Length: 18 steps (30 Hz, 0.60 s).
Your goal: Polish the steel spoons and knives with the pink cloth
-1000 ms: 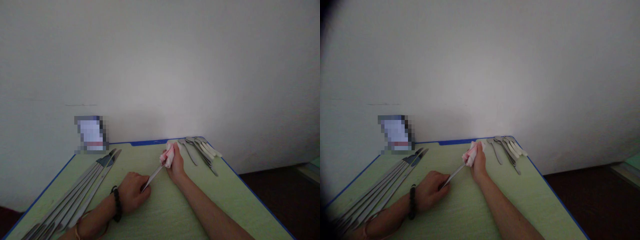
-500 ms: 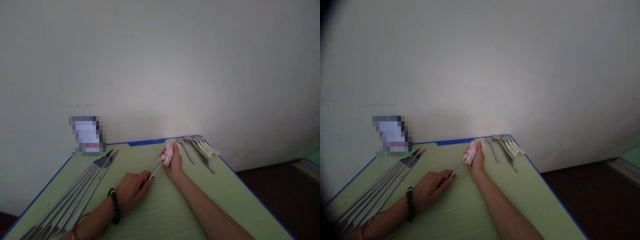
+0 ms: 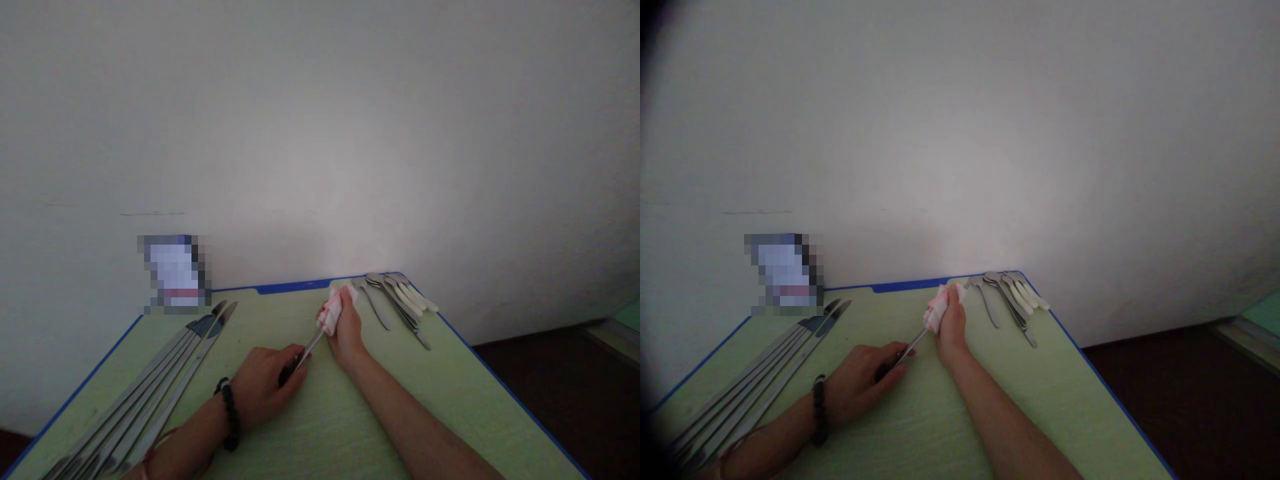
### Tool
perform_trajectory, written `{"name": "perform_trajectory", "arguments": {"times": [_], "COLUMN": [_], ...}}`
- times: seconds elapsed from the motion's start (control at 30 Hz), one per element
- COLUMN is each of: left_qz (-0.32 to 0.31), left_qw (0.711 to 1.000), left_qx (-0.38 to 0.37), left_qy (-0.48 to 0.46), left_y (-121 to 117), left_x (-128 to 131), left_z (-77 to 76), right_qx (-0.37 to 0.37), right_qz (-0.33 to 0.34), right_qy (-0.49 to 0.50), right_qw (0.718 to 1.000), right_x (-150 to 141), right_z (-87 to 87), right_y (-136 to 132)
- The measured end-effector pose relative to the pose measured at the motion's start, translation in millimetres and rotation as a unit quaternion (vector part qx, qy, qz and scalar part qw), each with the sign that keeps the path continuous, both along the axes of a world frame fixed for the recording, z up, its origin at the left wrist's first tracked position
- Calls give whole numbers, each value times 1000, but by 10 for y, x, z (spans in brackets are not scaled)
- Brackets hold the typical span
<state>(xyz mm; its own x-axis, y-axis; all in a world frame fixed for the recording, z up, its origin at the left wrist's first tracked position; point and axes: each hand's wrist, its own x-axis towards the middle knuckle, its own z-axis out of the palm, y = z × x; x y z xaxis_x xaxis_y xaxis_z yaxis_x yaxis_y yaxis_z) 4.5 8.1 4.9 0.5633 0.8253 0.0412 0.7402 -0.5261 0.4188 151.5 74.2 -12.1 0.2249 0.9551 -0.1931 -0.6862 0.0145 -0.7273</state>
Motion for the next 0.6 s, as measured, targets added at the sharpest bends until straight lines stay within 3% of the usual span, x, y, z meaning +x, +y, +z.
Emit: {"name": "perform_trajectory", "arguments": {"times": [0.2,0.43,0.6], "left_qz": [2,35,32], "left_qw": [1000,999,999], "left_qx": [2,6,3], "left_qy": [9,-7,-5], "left_y": [9,18,8], "left_x": [-8,1,17], "left_z": [-39,-84,-23], "right_qx": [6,12,-5], "right_qz": [17,112,80], "right_qy": [76,-53,-72], "right_qw": [997,992,994], "right_x": [69,1,-26], "right_z": [51,4,-1], "right_y": [30,-22,-33]}}
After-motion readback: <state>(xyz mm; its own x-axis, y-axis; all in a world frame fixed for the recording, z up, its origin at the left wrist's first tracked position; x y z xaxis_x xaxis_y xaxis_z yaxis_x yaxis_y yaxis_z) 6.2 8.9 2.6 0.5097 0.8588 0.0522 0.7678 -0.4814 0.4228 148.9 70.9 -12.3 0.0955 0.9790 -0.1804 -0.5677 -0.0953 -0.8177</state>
